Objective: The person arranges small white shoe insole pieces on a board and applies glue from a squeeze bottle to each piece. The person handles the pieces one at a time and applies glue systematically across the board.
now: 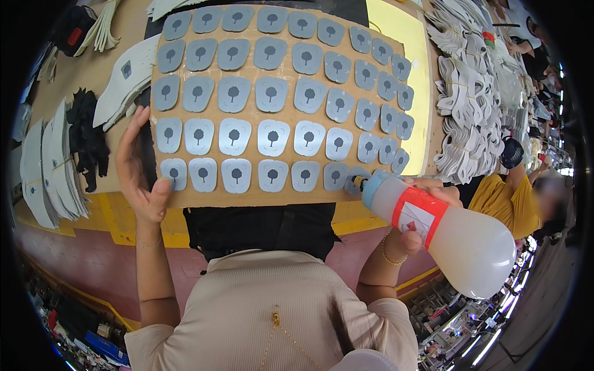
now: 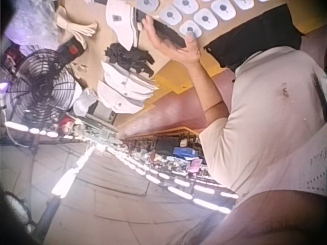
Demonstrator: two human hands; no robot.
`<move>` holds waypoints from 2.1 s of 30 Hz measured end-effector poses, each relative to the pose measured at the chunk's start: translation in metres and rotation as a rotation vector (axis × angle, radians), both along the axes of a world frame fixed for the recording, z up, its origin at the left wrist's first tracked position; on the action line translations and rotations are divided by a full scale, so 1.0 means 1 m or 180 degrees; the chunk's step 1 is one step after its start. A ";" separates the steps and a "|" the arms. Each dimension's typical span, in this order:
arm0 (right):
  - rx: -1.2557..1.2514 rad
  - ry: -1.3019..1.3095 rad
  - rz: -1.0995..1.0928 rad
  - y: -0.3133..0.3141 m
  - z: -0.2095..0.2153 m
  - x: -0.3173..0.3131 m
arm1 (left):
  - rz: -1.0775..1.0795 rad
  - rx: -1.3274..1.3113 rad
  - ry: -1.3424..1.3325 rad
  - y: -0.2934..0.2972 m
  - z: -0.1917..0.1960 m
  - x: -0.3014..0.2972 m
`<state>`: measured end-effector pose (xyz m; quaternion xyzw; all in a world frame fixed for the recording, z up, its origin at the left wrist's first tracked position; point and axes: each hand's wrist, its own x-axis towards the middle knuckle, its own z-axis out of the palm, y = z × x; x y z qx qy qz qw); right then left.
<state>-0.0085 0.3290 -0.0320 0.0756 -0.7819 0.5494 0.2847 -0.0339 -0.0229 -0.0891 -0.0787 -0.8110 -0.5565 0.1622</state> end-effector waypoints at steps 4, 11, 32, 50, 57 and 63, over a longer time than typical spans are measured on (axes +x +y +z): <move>0.0305 -0.0076 0.0221 0.004 -0.002 -0.002 | -0.0006 -0.0028 0.0001 -0.001 0.000 0.000; -0.0342 0.0399 0.0175 0.010 0.025 0.000 | -0.0009 0.0005 0.0011 -0.001 -0.001 0.000; 0.0677 -0.0302 -0.0380 0.011 0.006 -0.003 | -0.0006 -0.0013 -0.0009 -0.001 0.000 -0.001; -0.0375 0.0561 0.0013 -0.005 0.017 -0.015 | -0.0017 0.0042 -0.0035 -0.001 -0.001 0.001; -0.0538 0.2381 -0.1120 0.012 0.056 -0.034 | -0.0035 0.0090 0.0045 -0.001 -0.002 -0.001; -0.0060 0.0452 0.1091 0.012 0.037 -0.012 | -0.0051 0.0037 0.0038 -0.002 -0.002 -0.002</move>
